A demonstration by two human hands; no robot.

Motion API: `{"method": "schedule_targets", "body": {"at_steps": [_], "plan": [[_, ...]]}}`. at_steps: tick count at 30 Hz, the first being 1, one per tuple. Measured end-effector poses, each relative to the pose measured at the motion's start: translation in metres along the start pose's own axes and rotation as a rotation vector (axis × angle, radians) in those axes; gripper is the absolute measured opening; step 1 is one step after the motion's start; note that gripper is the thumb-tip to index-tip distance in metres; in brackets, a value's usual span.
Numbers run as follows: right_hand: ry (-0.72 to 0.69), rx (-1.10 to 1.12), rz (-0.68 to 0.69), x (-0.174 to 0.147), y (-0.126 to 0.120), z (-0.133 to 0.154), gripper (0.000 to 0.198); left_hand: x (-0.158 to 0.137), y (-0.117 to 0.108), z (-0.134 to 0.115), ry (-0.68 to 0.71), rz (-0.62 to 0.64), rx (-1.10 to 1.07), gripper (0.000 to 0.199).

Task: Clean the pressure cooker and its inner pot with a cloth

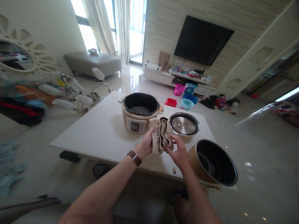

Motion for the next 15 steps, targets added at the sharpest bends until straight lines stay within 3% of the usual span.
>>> {"method": "schedule_targets", "body": {"at_steps": [6,10,15], "plan": [[0.071,0.014,-0.034,0.001,0.003,-0.009,0.061,0.007,0.001,0.003,0.011,-0.033,-0.003,0.052],[0.165,0.044,-0.107,0.001,-0.005,-0.013,0.029,0.009,0.001,0.012,-0.008,-0.060,0.046,0.052],[0.319,0.110,-0.293,0.000,-0.030,-0.017,0.031,0.014,0.000,0.020,0.031,-0.120,0.024,0.050]]}}
Point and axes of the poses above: each hand's wrist, its own x-axis towards the middle knuckle, its own y-axis out of the palm, z = x × y, the point moved 7 cm from there along x, towards the middle knuckle, and after that the axes turned 10 degrees about -z, right-handed, at the moved point
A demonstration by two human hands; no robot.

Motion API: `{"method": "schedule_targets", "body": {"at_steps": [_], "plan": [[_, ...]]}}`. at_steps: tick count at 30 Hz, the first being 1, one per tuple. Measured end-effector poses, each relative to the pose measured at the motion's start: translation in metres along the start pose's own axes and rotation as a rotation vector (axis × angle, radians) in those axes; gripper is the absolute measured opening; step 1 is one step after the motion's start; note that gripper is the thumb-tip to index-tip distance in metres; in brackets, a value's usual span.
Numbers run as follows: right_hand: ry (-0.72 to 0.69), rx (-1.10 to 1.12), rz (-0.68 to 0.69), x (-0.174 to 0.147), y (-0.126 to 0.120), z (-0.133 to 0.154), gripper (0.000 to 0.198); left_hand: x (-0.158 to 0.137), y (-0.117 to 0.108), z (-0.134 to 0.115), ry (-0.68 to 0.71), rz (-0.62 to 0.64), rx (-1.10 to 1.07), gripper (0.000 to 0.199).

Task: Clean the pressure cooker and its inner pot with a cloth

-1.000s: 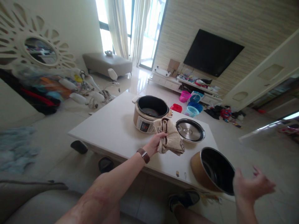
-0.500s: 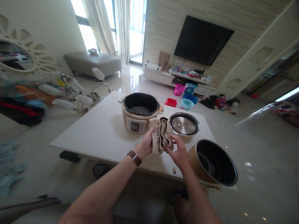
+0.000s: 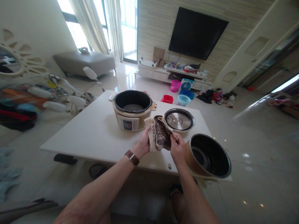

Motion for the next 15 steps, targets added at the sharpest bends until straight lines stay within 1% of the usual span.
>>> {"method": "schedule_targets", "body": {"at_steps": [1,2,3,6,8,9,11,15], "plan": [[-0.007,0.012,-0.018,0.000,-0.003,0.002,0.031,0.001,0.000,0.001,0.003,-0.006,-0.006,0.050],[-0.038,0.023,-0.009,-0.001,-0.003,0.005,0.030,0.001,0.001,0.002,-0.001,-0.005,-0.009,0.050],[-0.085,0.025,0.029,-0.002,0.000,0.009,0.028,0.001,0.003,0.004,-0.011,0.002,-0.010,0.052],[-0.235,-0.039,0.229,-0.013,0.017,0.017,0.027,0.000,0.008,0.005,-0.043,0.051,-0.015,0.056],[-0.269,-0.106,0.317,-0.019,0.027,0.017,0.028,-0.001,0.010,0.003,-0.039,0.065,-0.021,0.056],[-0.263,-0.126,0.333,-0.021,0.030,0.016,0.030,-0.001,0.009,0.001,-0.033,0.061,-0.022,0.056],[-0.218,-0.132,0.322,-0.022,0.033,0.013,0.036,-0.001,0.007,-0.001,-0.022,0.048,-0.016,0.054],[-0.037,-0.060,0.245,-0.021,0.034,0.000,0.046,-0.004,0.007,0.003,0.007,0.069,0.013,0.048]]}}
Point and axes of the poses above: each hand's wrist, its own x-axis towards the middle knuckle, its own y-axis out of the palm, z = x × y, the point moved 7 cm from there along x, towards the middle knuckle, and after that the axes turned 10 degrees about -z, right-handed, at the moved point
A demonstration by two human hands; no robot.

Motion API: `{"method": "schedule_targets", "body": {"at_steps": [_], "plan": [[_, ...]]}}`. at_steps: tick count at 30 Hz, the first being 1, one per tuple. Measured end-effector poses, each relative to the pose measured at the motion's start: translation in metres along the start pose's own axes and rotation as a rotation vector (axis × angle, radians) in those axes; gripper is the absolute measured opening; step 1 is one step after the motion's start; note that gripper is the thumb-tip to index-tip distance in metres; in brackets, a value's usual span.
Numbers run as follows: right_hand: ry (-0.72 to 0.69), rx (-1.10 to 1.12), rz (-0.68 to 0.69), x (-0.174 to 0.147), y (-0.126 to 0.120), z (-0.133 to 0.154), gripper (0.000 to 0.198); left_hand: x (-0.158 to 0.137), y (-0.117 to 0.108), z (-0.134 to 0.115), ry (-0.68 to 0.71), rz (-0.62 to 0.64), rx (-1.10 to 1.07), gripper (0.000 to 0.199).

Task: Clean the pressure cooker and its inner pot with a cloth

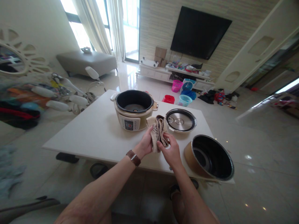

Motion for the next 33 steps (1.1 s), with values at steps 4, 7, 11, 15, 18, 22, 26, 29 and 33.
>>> {"method": "schedule_targets", "body": {"at_steps": [4,7,11,15,18,22,26,29,33], "plan": [[0.226,0.116,-0.099,-0.003,0.001,-0.018,0.048,-0.006,0.002,0.016,-0.030,0.018,0.073,0.045],[0.299,0.165,-0.175,-0.003,-0.002,-0.026,0.036,-0.009,0.002,0.021,-0.013,-0.004,0.102,0.042],[0.351,0.121,-0.261,0.004,-0.012,-0.043,0.031,-0.006,0.000,0.016,0.017,-0.071,0.107,0.041],[0.468,0.137,-0.336,0.013,-0.026,-0.066,0.031,0.002,-0.015,0.002,0.046,-0.200,0.162,0.043],[0.426,0.143,-0.358,0.018,-0.033,-0.064,0.030,0.008,-0.031,-0.006,0.074,-0.296,0.203,0.038],[0.203,0.031,-0.232,0.013,-0.019,-0.029,0.022,0.012,-0.030,0.002,0.079,-0.222,0.223,0.035],[0.033,-0.059,0.038,-0.005,0.018,0.006,0.016,0.011,-0.018,0.011,0.067,-0.155,0.153,0.037],[0.055,0.008,0.169,-0.009,0.028,0.011,0.026,0.010,-0.013,0.010,0.068,-0.104,0.114,0.032],[0.132,0.138,0.155,0.007,0.005,-0.006,0.034,0.009,-0.020,0.004,0.011,-0.127,0.242,0.020]]}}
Point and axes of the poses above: each hand's wrist, its own x-axis towards the middle knuckle, its own y-axis out of the palm, z = x × y, the point moved 7 cm from there along x, towards the middle knuckle, and after that the axes turned 10 degrees about -z, right-handed, at the moved point
